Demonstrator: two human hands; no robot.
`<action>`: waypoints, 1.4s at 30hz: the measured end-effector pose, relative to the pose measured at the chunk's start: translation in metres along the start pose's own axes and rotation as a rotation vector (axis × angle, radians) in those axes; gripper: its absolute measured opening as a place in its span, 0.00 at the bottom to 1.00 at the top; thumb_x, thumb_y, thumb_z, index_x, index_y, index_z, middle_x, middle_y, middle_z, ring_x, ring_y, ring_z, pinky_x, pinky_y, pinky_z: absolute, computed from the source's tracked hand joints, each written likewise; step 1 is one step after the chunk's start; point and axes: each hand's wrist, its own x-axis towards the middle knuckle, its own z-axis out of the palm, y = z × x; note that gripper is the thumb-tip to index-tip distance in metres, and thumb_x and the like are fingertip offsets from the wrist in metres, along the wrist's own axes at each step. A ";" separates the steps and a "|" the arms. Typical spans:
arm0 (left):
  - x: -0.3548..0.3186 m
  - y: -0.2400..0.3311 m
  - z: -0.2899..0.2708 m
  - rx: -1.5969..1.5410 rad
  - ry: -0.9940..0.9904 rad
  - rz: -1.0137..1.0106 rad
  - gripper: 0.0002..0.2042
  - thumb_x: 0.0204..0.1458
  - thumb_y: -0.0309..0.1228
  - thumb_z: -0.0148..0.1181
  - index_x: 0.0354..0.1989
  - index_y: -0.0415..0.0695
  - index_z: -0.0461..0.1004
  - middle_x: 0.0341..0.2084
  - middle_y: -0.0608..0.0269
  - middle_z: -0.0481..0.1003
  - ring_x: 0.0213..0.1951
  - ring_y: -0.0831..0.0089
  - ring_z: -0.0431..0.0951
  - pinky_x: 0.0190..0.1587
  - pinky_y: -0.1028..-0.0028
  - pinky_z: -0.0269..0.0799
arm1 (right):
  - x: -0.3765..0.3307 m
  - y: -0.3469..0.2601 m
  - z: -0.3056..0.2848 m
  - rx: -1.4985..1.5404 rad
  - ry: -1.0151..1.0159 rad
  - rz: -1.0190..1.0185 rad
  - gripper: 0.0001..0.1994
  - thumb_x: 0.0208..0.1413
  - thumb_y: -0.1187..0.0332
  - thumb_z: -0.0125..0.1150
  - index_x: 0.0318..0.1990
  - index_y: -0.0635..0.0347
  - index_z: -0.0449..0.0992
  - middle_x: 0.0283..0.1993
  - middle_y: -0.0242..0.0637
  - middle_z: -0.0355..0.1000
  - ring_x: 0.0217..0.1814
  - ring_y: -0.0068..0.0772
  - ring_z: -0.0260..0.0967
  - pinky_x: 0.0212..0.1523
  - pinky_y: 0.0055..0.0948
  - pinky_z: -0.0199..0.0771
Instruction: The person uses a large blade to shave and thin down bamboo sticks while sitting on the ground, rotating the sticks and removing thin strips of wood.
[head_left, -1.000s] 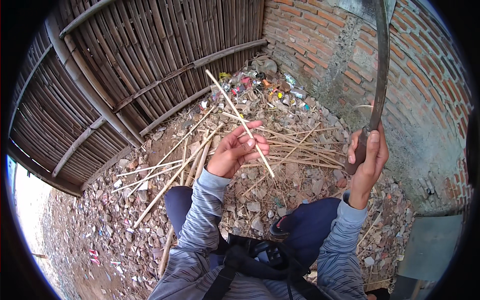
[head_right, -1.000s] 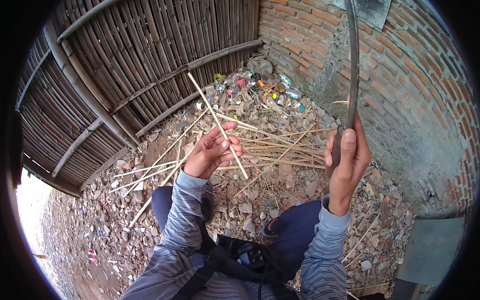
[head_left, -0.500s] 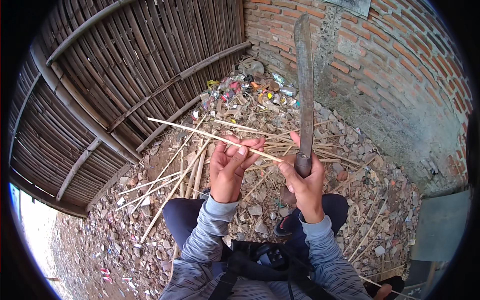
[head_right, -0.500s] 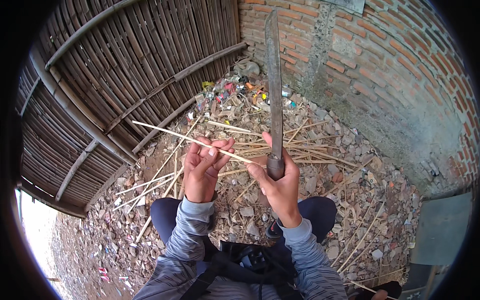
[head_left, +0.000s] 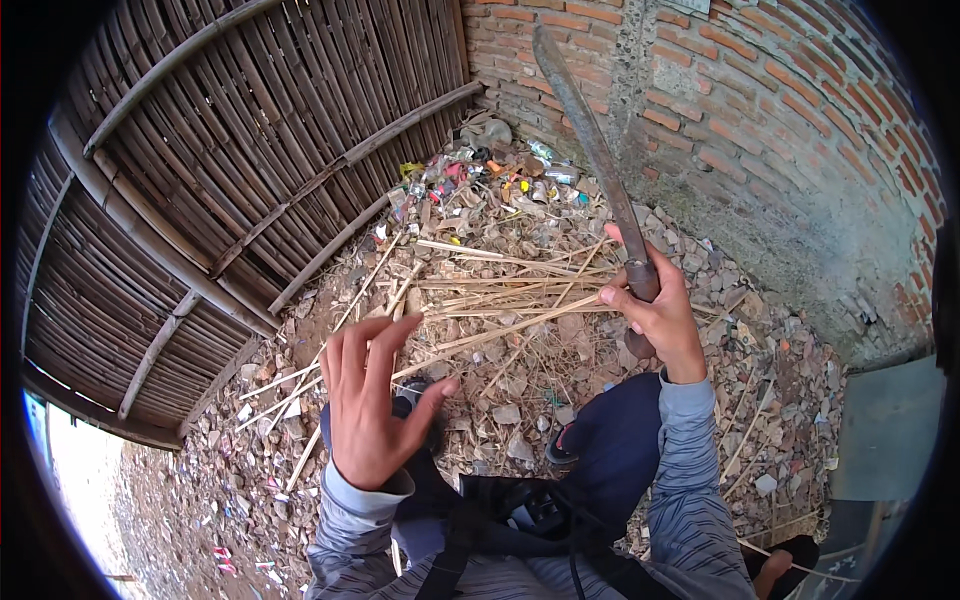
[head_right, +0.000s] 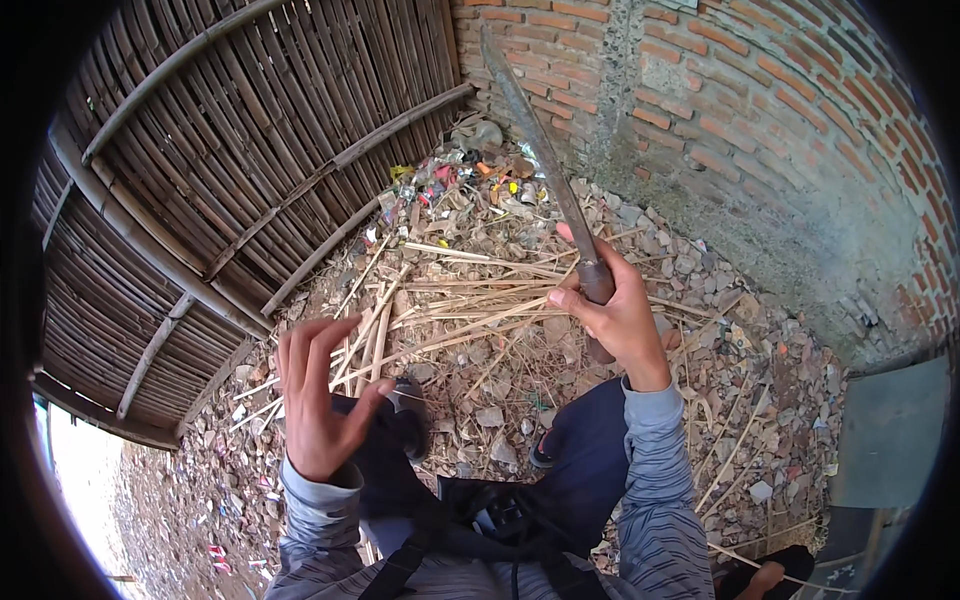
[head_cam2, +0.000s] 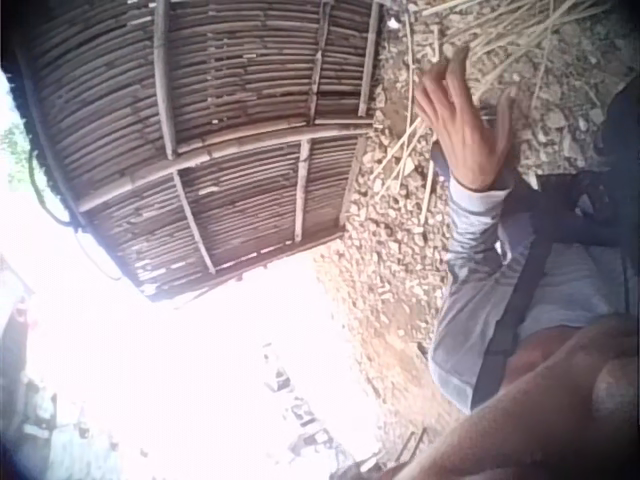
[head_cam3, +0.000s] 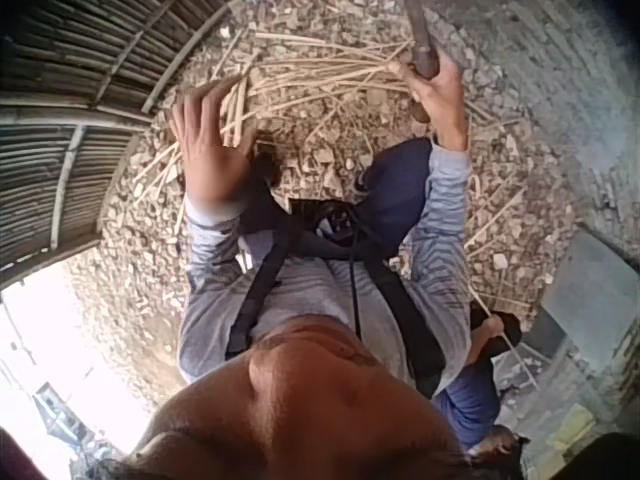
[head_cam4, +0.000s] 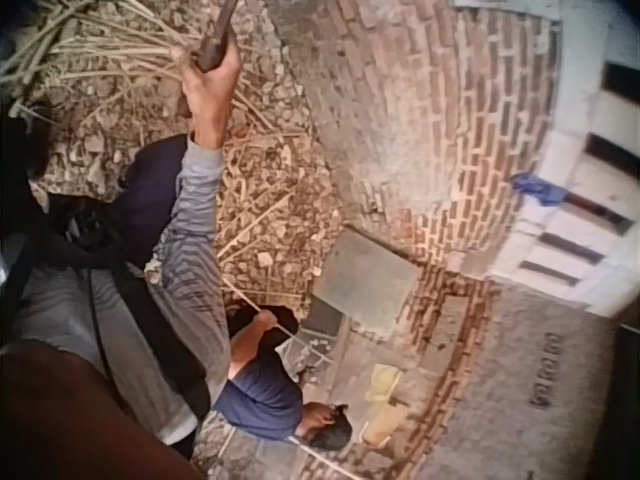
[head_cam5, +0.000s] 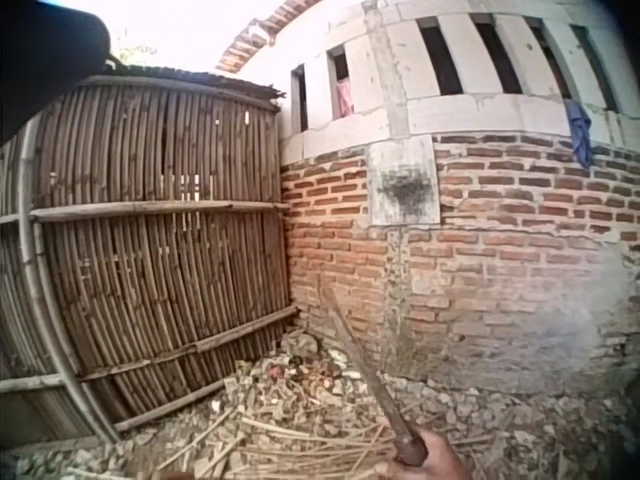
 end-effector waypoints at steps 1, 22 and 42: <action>0.002 -0.007 0.011 0.194 0.064 0.039 0.22 0.57 0.39 0.68 0.57 0.41 0.74 0.32 0.56 0.76 0.43 0.58 0.77 0.48 0.56 0.70 | -0.001 0.003 -0.001 -0.037 -0.019 -0.021 0.36 0.56 0.78 0.71 0.73 0.59 0.65 0.36 0.30 0.80 0.29 0.14 0.70 0.35 0.20 0.72; 0.028 -0.079 0.167 -1.472 -0.656 -0.700 0.17 0.76 0.46 0.39 0.39 0.48 0.65 0.19 0.77 0.53 0.17 0.84 0.48 0.18 0.79 0.46 | 0.031 0.065 0.035 -0.538 0.214 -0.319 0.17 0.66 0.54 0.64 0.41 0.62 0.82 0.16 0.30 0.64 0.16 0.26 0.61 0.21 0.34 0.56; 0.014 -0.066 0.184 -1.475 -0.646 -0.820 0.18 0.75 0.48 0.42 0.34 0.52 0.63 0.18 0.79 0.53 0.17 0.86 0.49 0.18 0.80 0.44 | 0.053 0.128 0.077 -0.705 -0.252 -0.395 0.37 0.65 0.34 0.53 0.49 0.68 0.79 0.19 0.47 0.72 0.21 0.53 0.74 0.25 0.49 0.70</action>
